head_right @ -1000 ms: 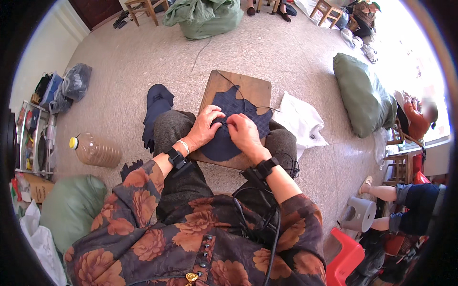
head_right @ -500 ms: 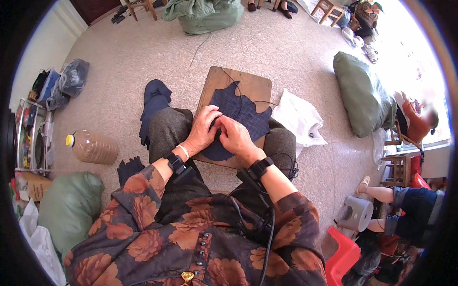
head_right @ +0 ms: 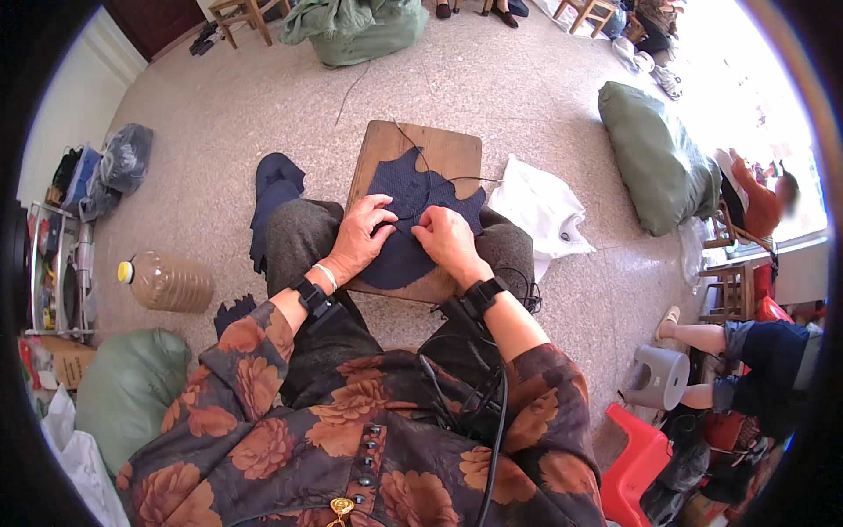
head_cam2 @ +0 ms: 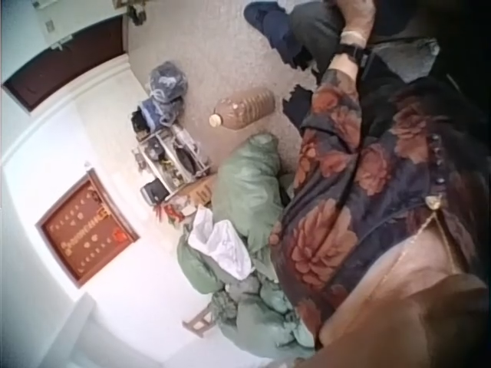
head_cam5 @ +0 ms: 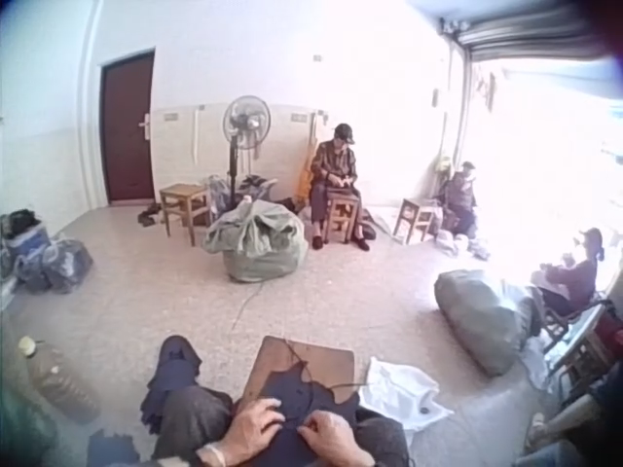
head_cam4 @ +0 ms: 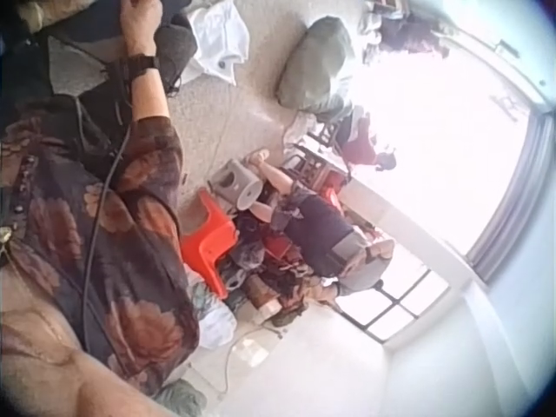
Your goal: The person threads a cord through the eyelets of a shoe upper by hand, occasionally using a small tool to assist, and then sets it aside.
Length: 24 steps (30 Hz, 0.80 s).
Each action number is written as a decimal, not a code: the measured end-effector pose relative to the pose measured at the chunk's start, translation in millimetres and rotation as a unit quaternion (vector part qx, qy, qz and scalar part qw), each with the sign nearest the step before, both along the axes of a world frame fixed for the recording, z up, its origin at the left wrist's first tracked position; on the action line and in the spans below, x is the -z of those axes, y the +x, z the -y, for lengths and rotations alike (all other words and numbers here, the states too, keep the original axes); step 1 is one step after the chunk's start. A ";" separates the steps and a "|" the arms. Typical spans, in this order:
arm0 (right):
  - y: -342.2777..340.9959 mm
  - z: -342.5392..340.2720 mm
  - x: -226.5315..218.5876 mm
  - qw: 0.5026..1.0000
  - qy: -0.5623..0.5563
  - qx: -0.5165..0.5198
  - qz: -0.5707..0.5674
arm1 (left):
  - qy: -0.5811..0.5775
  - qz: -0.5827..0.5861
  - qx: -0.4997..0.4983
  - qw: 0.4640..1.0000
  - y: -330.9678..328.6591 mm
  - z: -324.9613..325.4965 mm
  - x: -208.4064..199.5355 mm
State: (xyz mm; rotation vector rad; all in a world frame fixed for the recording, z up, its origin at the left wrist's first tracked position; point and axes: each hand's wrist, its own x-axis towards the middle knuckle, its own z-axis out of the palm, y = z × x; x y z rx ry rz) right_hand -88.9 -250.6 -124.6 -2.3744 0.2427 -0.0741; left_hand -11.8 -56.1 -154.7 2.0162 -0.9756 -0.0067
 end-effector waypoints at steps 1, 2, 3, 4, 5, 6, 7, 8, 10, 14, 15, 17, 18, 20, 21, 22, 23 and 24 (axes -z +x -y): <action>2.5 -0.8 0.2 0.999 -0.045 -0.021 -0.004 | 0.000 0.001 0.002 1.000 -1.8 0.9 -0.8; 4.2 -0.9 0.1 0.998 -0.055 -0.033 -0.001 | -0.005 0.005 -0.005 1.000 -4.7 2.4 -1.2; 6.5 -1.6 1.1 0.998 -0.055 -0.033 -0.001 | -0.010 0.009 -0.013 1.000 -8.0 2.5 -1.5; 8.8 -2.5 2.4 0.997 -0.064 -0.042 -0.013 | 0.016 0.006 -0.001 1.000 -10.9 0.3 -1.6; 9.9 -3.5 4.1 0.996 -0.073 -0.051 -0.025 | 0.017 0.005 -0.001 1.000 -14.1 0.0 -1.3; 9.7 -4.3 6.8 0.996 -0.073 -0.053 -0.026 | 0.021 0.016 0.002 1.000 -17.5 0.8 -0.8; 8.5 -5.6 10.0 0.996 -0.078 -0.048 -0.002 | 0.026 0.027 0.006 0.999 -20.5 1.4 -0.4; 7.5 -6.5 13.3 0.995 -0.082 -0.044 0.022 | 0.047 0.040 0.005 0.998 -22.7 1.5 0.9; 7.0 -4.9 20.5 0.994 -0.091 -0.005 0.057 | 0.050 0.049 0.007 0.998 -22.4 2.8 0.8; 17.6 10.3 16.7 0.987 -0.062 0.147 0.032 | 0.061 0.061 0.014 0.996 -23.0 3.9 -2.5; 18.8 11.6 16.2 0.986 -0.066 0.151 0.038 | 0.061 0.063 0.016 0.996 -22.8 4.0 -1.8; 17.5 5.0 17.9 0.987 -0.082 0.137 0.032 | 0.071 0.066 0.012 0.995 -23.6 3.4 -1.4; 15.2 1.5 16.1 0.989 -0.068 0.126 0.034 | 0.070 0.067 0.012 0.995 -24.6 3.2 -1.3; 11.8 2.1 8.8 0.994 -0.041 0.098 0.025 | 0.098 0.102 0.007 0.990 -26.9 2.1 -1.7; 10.8 4.2 3.8 0.997 -0.014 0.072 0.017 | 0.096 0.107 0.009 0.990 -27.5 2.5 -2.9; 9.6 7.6 9.6 0.997 -0.005 0.070 0.024 | 0.105 0.119 0.013 0.987 -28.9 2.2 -4.2; 7.6 8.7 13.3 0.997 -0.007 0.073 0.029 | 0.113 0.131 0.016 0.985 -30.2 2.5 -5.4; 5.8 5.5 13.8 0.997 -0.027 0.065 0.045 | 0.112 0.135 0.018 0.984 -31.8 1.7 -7.6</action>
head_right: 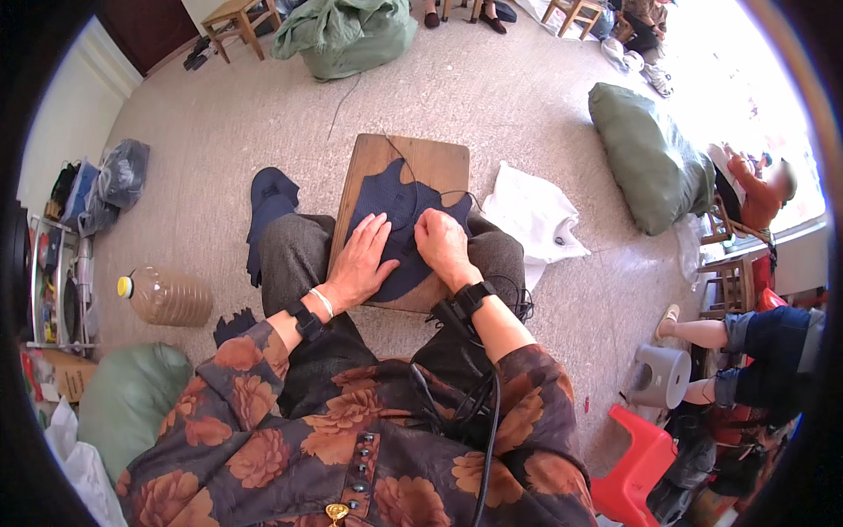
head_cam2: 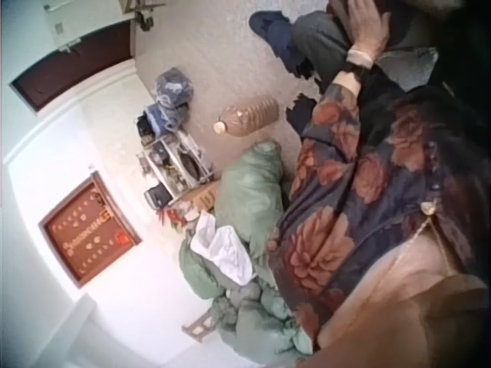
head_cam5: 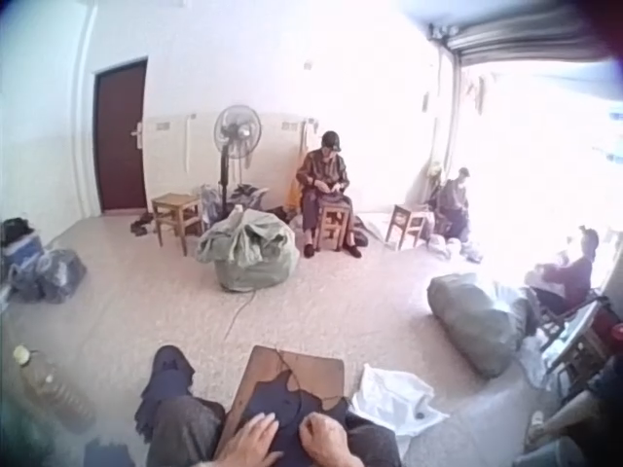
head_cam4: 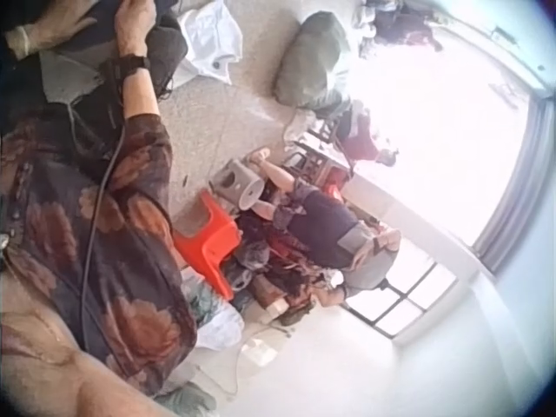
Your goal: The person threads a cord through the eyelets of a shoe upper by hand, occasionally using a small tool to assist, and then sets it aside.
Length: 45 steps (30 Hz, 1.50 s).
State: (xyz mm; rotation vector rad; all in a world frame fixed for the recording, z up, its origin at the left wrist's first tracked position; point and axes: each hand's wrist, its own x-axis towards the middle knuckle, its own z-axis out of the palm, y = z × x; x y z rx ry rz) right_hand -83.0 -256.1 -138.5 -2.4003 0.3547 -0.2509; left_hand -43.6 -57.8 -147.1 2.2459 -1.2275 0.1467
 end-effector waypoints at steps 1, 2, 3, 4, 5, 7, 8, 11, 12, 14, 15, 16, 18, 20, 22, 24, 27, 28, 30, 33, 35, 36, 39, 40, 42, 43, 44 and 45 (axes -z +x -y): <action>-0.9 -2.2 0.3 1.000 -0.021 -0.008 0.015 | 0.003 0.010 0.001 1.000 -1.5 -0.6 -2.0; -0.9 -2.8 0.2 1.000 -0.019 -0.010 0.015 | 0.006 0.020 0.003 1.000 -0.5 -0.3 -3.9; 0.0 -6.5 -3.2 1.000 -0.020 -0.007 0.018 | 0.006 0.023 0.005 1.000 3.2 -0.8 -5.3; 1.5 -10.5 -6.8 1.000 -0.027 -0.002 0.005 | -0.004 -0.001 0.004 1.000 8.8 -0.9 -6.6; 2.9 -14.2 -9.1 0.999 -0.035 0.003 -0.008 | -0.013 -0.026 0.003 1.000 14.9 0.1 -7.7; 6.0 -15.9 -6.7 0.999 -0.043 0.012 -0.008 | -0.073 -0.028 -0.009 0.997 28.0 9.5 -12.9; 6.9 -15.6 -5.8 0.999 -0.031 0.010 -0.020 | -0.040 -0.058 -0.013 0.997 33.3 13.1 -15.4; 12.8 -6.3 -7.9 0.998 -0.007 0.004 -0.064 | -0.005 -0.083 -0.029 0.996 39.3 29.3 -19.8; 14.2 -5.2 -6.1 0.999 0.026 0.006 -0.045 | 0.024 -0.084 -0.047 0.995 40.0 33.2 -23.1; 11.7 4.7 4.4 0.996 0.080 0.022 0.022 | 0.054 -0.092 -0.050 0.993 42.6 46.3 -25.9; 10.1 3.8 2.3 0.993 0.093 0.045 0.058 | 0.059 -0.098 -0.041 0.993 48.6 47.0 -23.8; 8.0 6.1 5.7 0.989 0.117 0.055 0.073 | 0.059 -0.104 -0.032 0.992 53.8 53.4 -18.7; 5.1 7.7 12.4 0.985 0.105 0.047 0.130 | 0.031 -0.065 -0.003 0.997 58.7 56.7 -9.3; 7.3 0.3 19.3 0.986 0.061 -0.003 0.156 | 0.073 -0.051 0.007 0.996 59.6 47.4 -5.7; 8.4 -2.8 15.0 0.999 0.005 -0.006 0.046 | 0.052 -0.044 0.011 0.998 54.0 43.9 -11.8; 9.7 -14.5 3.4 1.000 -0.009 -0.017 0.025 | 0.032 -0.036 0.006 0.999 47.6 34.8 -17.5; 4.8 -13.1 0.7 0.998 -0.048 -0.026 0.017 | -0.018 -0.041 -0.021 0.999 50.0 38.6 -12.0; 5.0 -16.3 0.9 0.998 -0.057 -0.033 0.009 | -0.033 -0.090 -0.028 0.995 52.3 37.2 -7.9; 5.9 -17.3 5.3 0.997 -0.066 -0.043 -0.016 | -0.064 -0.187 -0.038 0.980 53.2 39.1 -12.9; 13.0 -33.8 -1.8 0.995 -0.076 -0.056 -0.034 | -0.115 -0.266 -0.074 0.954 53.7 22.6 -13.3; 4.3 -32.6 -19.3 0.995 -0.094 -0.041 -0.021 | -0.161 -0.227 -0.028 0.960 58.0 32.2 5.6; 0.6 -30.0 -18.5 0.994 -0.106 -0.028 -0.005 | -0.159 -0.242 -0.031 0.957 58.0 38.0 10.7; 2.3 -31.3 -15.2 0.993 -0.097 -0.054 -0.047 | -0.132 -0.306 -0.066 0.941 59.2 41.9 12.1; 3.3 -25.4 -8.1 0.992 -0.105 -0.043 -0.057 | -0.098 -0.287 -0.056 0.951 56.9 47.1 2.9; 1.4 -26.6 -8.2 0.993 -0.097 -0.036 -0.049 | -0.051 -0.240 -0.054 0.968 55.0 44.2 -6.7; -0.2 -29.6 -6.2 0.996 -0.077 -0.022 -0.041 | -0.039 -0.212 -0.061 0.975 57.4 39.9 -2.5; -4.4 -31.7 -4.8 0.999 -0.036 -0.036 -0.001 | -0.050 -0.204 -0.073 0.975 60.3 35.6 2.2; -10.8 -26.1 -0.8 0.998 0.002 -0.041 0.038 | -0.034 -0.210 -0.077 0.974 60.8 39.3 2.0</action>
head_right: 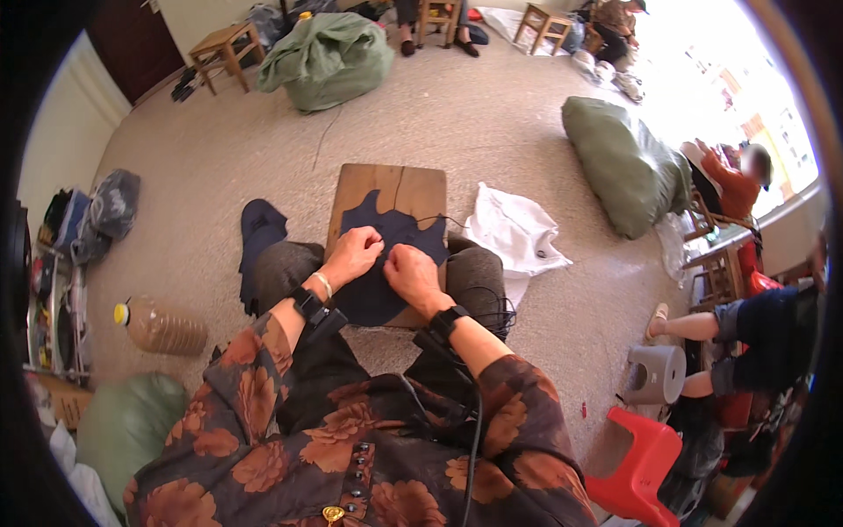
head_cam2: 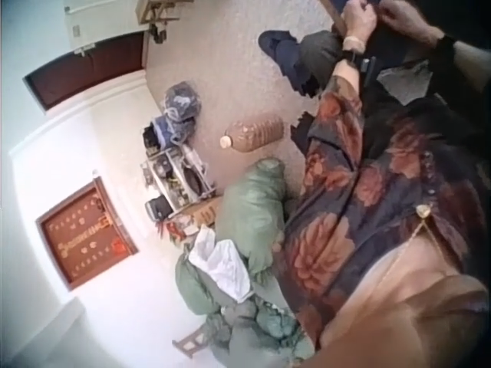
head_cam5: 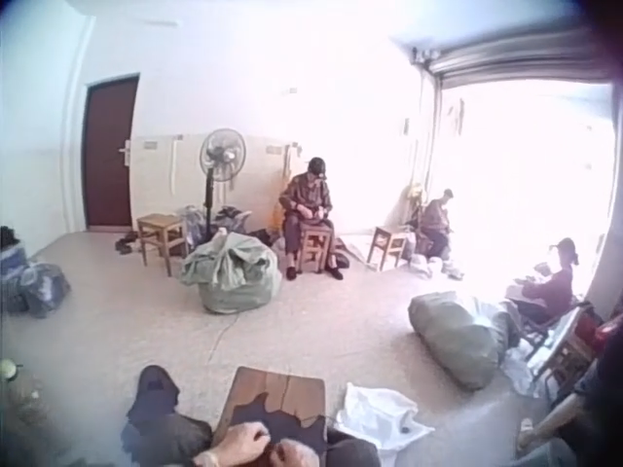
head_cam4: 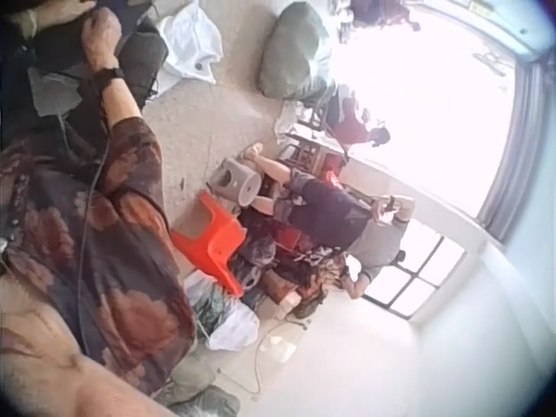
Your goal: The person threads a cord through the eyelets of a shoe upper by hand, occasionally using a small tool to assist, and then sets it aside.
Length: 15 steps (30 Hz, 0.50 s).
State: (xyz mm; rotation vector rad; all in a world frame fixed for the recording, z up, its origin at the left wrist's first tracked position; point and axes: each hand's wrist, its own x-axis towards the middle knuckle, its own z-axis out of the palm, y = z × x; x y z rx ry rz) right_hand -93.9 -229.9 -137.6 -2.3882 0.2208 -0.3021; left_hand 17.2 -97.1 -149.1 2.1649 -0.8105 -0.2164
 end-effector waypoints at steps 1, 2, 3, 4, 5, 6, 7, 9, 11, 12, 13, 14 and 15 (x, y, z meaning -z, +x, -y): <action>-2.4 0.0 0.3 1.000 0.025 0.004 0.002 | 0.004 -0.039 0.008 0.999 1.8 0.0 -0.3; -6.0 0.8 -0.1 1.000 0.030 -0.009 -0.002 | 0.007 -0.077 0.016 0.997 1.9 -1.4 -0.9; -8.6 2.3 -1.8 0.999 0.028 -0.018 0.000 | 0.009 -0.077 0.015 0.997 -0.4 0.7 -4.4; -10.1 2.2 -3.3 0.999 0.025 -0.026 0.003 | 0.041 -0.094 0.033 0.994 -2.4 2.6 -8.6; -11.0 0.3 -4.3 0.999 0.028 -0.025 0.005 | 0.072 -0.110 0.052 0.990 -3.5 3.5 -13.2; -13.3 -0.1 -5.0 0.999 0.025 -0.023 0.005 | 0.074 -0.108 0.055 0.990 -4.7 5.1 -17.7; -15.3 0.2 -5.3 1.000 0.021 -0.020 0.005 | 0.080 -0.138 0.057 0.986 -5.8 7.0 -22.6; -15.6 1.6 -3.7 0.999 0.036 -0.026 0.013 | 0.089 -0.164 0.061 0.981 -5.6 8.0 -23.1; -17.7 0.7 -2.6 0.998 0.051 -0.033 0.024 | 0.002 -0.210 0.046 0.977 -5.5 1.9 -14.6; -21.2 3.5 -3.1 0.995 0.094 -0.030 0.016 | 0.003 -0.206 0.051 0.977 -6.1 2.9 -15.6; -22.5 6.2 -3.8 0.990 0.137 -0.028 0.008 | -0.027 -0.237 0.044 0.970 -7.1 3.1 -16.5; -20.7 8.4 -3.8 0.990 0.137 -0.024 0.013 | -0.057 -0.269 0.037 0.961 -6.7 3.6 -17.7; -22.0 11.7 -1.8 0.990 0.137 -0.025 0.006 | -0.092 -0.311 0.057 0.944 -10.8 6.2 -31.2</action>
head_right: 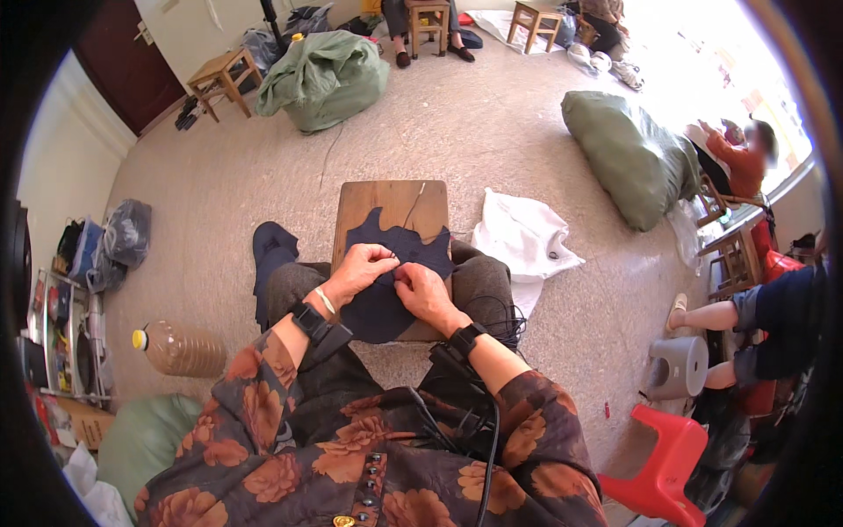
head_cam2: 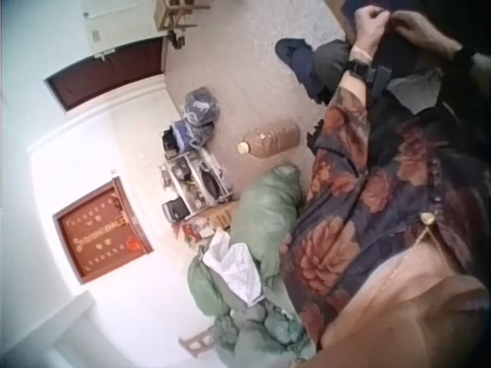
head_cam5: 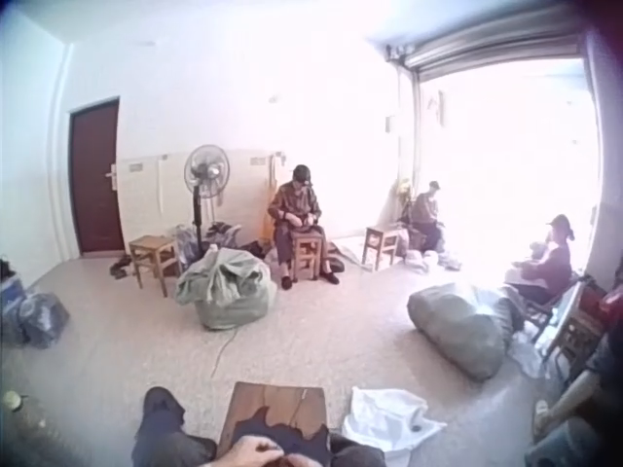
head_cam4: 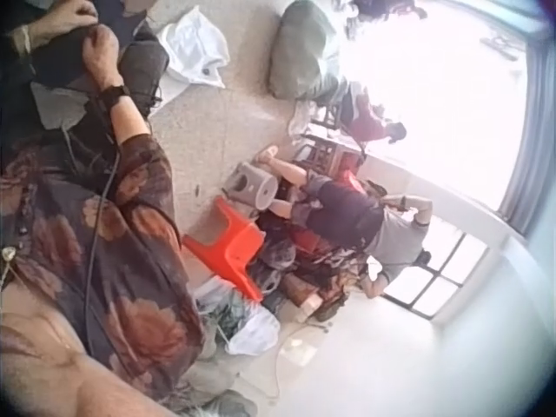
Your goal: The person threads a cord through the eyelets of a shoe upper by hand, occasionally using a small tool to assist, and then sets it aside.
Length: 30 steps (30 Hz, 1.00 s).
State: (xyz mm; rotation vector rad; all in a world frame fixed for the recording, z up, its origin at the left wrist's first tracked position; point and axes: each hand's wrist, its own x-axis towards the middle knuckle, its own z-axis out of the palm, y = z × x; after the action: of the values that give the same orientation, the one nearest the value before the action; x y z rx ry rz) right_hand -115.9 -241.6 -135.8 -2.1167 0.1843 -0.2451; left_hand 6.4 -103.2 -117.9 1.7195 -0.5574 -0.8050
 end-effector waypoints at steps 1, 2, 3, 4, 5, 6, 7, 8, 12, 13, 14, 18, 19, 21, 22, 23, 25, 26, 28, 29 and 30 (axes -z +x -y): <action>1.1 -1.7 -2.4 1.000 0.001 -0.009 -0.006 | 0.001 0.002 0.003 1.000 1.2 -1.0 -5.2; 2.5 -1.7 -5.1 1.000 -0.016 -0.012 -0.017 | -0.039 -0.013 0.009 0.999 2.8 -1.5 -10.5; 2.7 -1.0 -5.1 1.000 -0.016 -0.008 -0.017 | -0.079 -0.030 0.016 0.996 2.8 -0.1 -17.4; 2.6 -0.1 -5.3 1.000 -0.015 -0.004 -0.013 | -0.081 -0.040 0.018 0.996 2.9 3.0 -25.6; 2.5 0.9 -5.6 1.000 -0.015 0.000 -0.010 | -0.081 -0.039 0.022 0.996 2.7 6.6 -31.1; 3.7 0.2 -5.7 1.000 -0.016 0.000 -0.008 | -0.111 -0.041 0.017 0.993 4.1 8.2 -35.6; 3.9 -1.3 -5.8 1.000 -0.009 -0.001 -0.016 | -0.142 -0.043 0.012 0.989 5.2 9.6 -40.2; 4.2 -2.8 -6.2 1.000 -0.003 -0.002 -0.023 | -0.150 -0.037 0.006 0.988 6.0 10.5 -45.0; 4.9 -2.7 -2.6 1.000 0.004 -0.009 -0.005 | -0.142 0.015 -0.018 0.990 6.8 15.9 -72.0; 4.4 -3.1 -4.5 1.000 0.001 -0.012 0.000 | -0.144 0.020 -0.020 0.989 6.6 15.6 -76.5; 3.1 -3.3 -6.4 1.000 0.002 -0.009 -0.010 | -0.152 0.044 -0.014 0.987 6.8 14.6 -80.2; 0.3 -2.2 -5.6 1.000 -0.007 -0.006 -0.010 | -0.167 0.086 -0.013 0.982 4.1 13.3 -94.2; 0.1 -2.2 -4.7 1.000 -0.009 -0.002 -0.004 | -0.166 0.089 -0.015 0.982 3.4 12.6 -97.5; 1.3 -2.6 -3.7 1.000 -0.010 0.000 0.004 | -0.178 0.092 -0.027 0.979 3.5 11.5 -104.7; 1.1 -3.2 -3.7 1.000 -0.010 0.001 0.010 | -0.189 0.094 -0.040 0.977 3.4 10.8 -108.1; 0.5 -3.3 -3.7 1.000 -0.009 0.001 0.010 | -0.188 0.094 -0.040 0.977 2.8 9.8 -111.3; 0.6 -3.0 -7.5 1.000 -0.008 -0.007 -0.010 | -0.161 0.193 -0.046 0.967 3.3 8.1 -116.5; 0.7 -3.1 -8.8 1.000 -0.007 -0.007 -0.010 | -0.160 0.194 -0.046 0.967 3.5 7.3 -118.2; -0.6 -2.2 -8.6 1.000 -0.007 -0.006 -0.012 | -0.146 0.210 -0.048 0.966 4.0 6.7 -120.4; -0.3 -2.2 -8.4 1.000 -0.006 -0.006 -0.012 | -0.145 0.210 -0.048 0.966 6.1 5.5 -120.1; -0.4 -2.2 -7.1 1.000 -0.009 -0.006 0.000 | -0.134 0.236 -0.040 0.962 8.0 4.1 -121.1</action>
State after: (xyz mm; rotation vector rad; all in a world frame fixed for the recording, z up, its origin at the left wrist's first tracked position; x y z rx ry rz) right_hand -116.2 -239.5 -128.7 -2.1342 0.1710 -0.2400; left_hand 14.4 -107.4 3.2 1.6671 -0.8692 -0.2383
